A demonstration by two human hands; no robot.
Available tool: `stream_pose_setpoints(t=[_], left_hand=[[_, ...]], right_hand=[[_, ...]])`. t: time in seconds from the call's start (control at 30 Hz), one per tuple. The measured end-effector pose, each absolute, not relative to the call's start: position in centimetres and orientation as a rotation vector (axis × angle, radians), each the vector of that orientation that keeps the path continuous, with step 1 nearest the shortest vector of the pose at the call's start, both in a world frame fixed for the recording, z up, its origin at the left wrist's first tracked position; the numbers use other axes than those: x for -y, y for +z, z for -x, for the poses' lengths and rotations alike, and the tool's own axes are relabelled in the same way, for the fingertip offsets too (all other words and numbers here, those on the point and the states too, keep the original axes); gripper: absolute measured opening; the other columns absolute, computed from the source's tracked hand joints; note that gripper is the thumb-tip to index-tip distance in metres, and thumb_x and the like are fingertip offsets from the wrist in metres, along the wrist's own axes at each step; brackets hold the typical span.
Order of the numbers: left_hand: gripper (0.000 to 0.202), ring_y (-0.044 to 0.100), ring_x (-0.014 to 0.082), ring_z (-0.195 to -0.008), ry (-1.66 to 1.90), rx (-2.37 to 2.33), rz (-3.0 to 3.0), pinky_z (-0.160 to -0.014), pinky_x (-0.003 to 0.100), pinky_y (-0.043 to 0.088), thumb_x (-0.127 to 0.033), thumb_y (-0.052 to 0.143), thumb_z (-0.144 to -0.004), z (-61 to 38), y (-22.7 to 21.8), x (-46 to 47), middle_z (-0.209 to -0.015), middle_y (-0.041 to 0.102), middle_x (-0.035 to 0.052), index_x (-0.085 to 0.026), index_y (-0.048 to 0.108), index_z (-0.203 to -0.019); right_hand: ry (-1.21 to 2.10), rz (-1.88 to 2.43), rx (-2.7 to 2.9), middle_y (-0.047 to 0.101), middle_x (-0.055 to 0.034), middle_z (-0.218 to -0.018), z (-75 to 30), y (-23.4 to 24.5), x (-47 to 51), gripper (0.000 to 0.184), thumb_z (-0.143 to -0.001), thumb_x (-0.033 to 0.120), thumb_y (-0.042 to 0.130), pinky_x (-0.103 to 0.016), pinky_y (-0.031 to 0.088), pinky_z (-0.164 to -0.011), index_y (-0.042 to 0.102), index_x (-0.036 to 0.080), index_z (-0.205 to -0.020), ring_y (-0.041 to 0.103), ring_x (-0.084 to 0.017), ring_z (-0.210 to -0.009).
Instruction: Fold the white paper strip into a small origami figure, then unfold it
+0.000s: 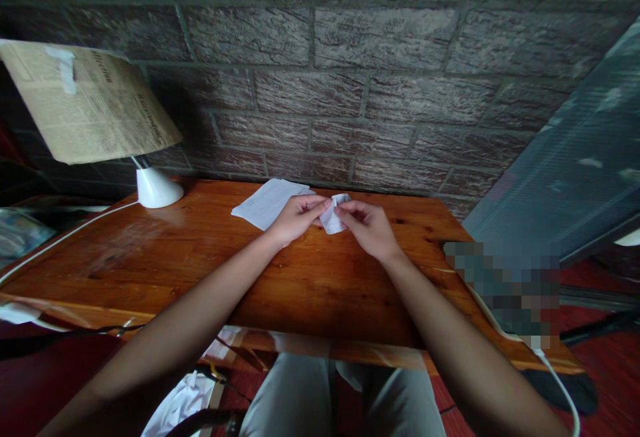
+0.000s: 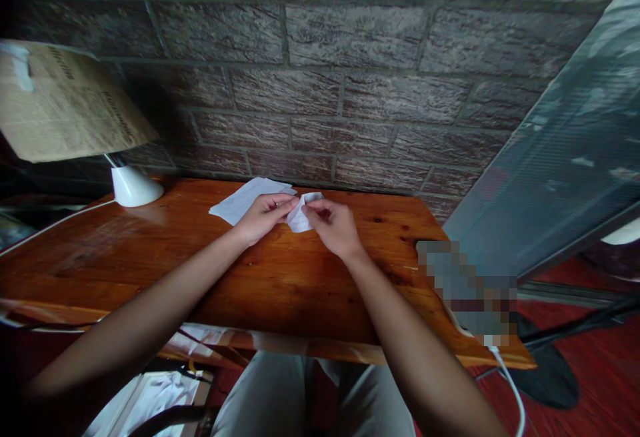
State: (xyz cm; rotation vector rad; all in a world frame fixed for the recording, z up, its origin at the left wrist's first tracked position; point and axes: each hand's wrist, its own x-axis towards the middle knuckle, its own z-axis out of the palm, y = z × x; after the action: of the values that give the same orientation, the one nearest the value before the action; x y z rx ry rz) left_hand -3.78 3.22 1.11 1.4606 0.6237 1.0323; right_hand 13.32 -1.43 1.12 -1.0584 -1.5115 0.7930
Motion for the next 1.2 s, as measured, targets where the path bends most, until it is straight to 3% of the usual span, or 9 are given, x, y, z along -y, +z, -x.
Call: stream_pose_setpoints(t=[0.13,0.3,0.53,0.7,0.97,1.2], left_hand=[[0.04,0.065,0.0171,-0.074,1.01,-0.602,-1.51,-0.072,0.031,0.053,-0.052,0.078,-0.071,4.0,1.3,-3.3,-0.079,0.072,0.0037,-0.016,0.077,-0.087],[0.035,0.061,0.0153,-0.071,1.122,-0.646,-1.653,-0.068,0.028,0.048,-0.05,0.073,-0.077,3.9,1.0,-3.4,-0.077,0.071,0.0027,-0.015,0.075,-0.082],[0.04,0.047,0.0109,-0.056,1.3,-0.712,-1.743,-0.056,0.025,0.036,-0.053,0.063,-0.084,3.2,0.2,-3.4,-0.06,0.057,-0.0019,-0.016,0.065,-0.069],[0.04,0.046,0.0109,-0.054,1.348,-0.722,-1.749,-0.053,0.025,0.035,-0.054,0.063,-0.084,2.9,0.2,-3.1,-0.057,0.056,-0.0024,-0.017,0.064,-0.07],[0.037,0.056,0.0129,-0.06,1.378,-0.721,-1.702,-0.058,0.025,0.042,-0.052,0.069,-0.08,2.7,0.1,-2.7,-0.068,0.068,0.0017,-0.015,0.071,-0.078],[0.036,0.049,0.0098,-0.048,1.386,-0.718,-1.628,-0.049,0.023,0.036,-0.046,0.072,-0.079,2.5,-0.3,-2.8,-0.057,0.066,-0.0019,-0.015,0.073,-0.097]], right_hand=[[0.791,1.047,1.506,0.069,-0.0032,-0.076,-13.3,1.1,1.5,0.029,-0.078,0.046,0.07,-0.028,0.046,-0.064,0.073,0.017,-0.081,0.057,-0.014,-0.065],[0.782,1.048,1.529,0.068,-0.0029,-0.074,-13.4,1.1,1.5,0.028,-0.079,0.044,0.069,-0.027,0.046,-0.065,0.074,0.017,-0.082,0.057,-0.014,-0.065],[0.77,1.06,1.566,0.071,-0.0036,-0.081,-13.1,1.0,1.6,0.028,-0.079,0.045,0.067,-0.025,0.046,-0.062,0.074,0.018,-0.081,0.058,-0.015,-0.068],[0.773,1.066,1.567,0.072,-0.0038,-0.081,-13.1,0.8,1.5,0.03,-0.079,0.047,0.068,-0.025,0.048,-0.063,0.074,0.018,-0.082,0.059,-0.015,-0.07],[0.778,1.075,1.53,0.072,-0.0035,-0.079,-13.3,0.6,1.3,0.028,-0.073,0.045,0.072,-0.026,0.049,-0.062,0.074,0.018,-0.079,0.06,-0.014,-0.066],[0.78,1.101,1.508,0.071,-0.0027,-0.071,-13.2,0.7,1.5,0.022,-0.075,0.04,0.07,-0.027,0.05,-0.059,0.074,0.019,-0.078,0.062,-0.015,-0.062]])
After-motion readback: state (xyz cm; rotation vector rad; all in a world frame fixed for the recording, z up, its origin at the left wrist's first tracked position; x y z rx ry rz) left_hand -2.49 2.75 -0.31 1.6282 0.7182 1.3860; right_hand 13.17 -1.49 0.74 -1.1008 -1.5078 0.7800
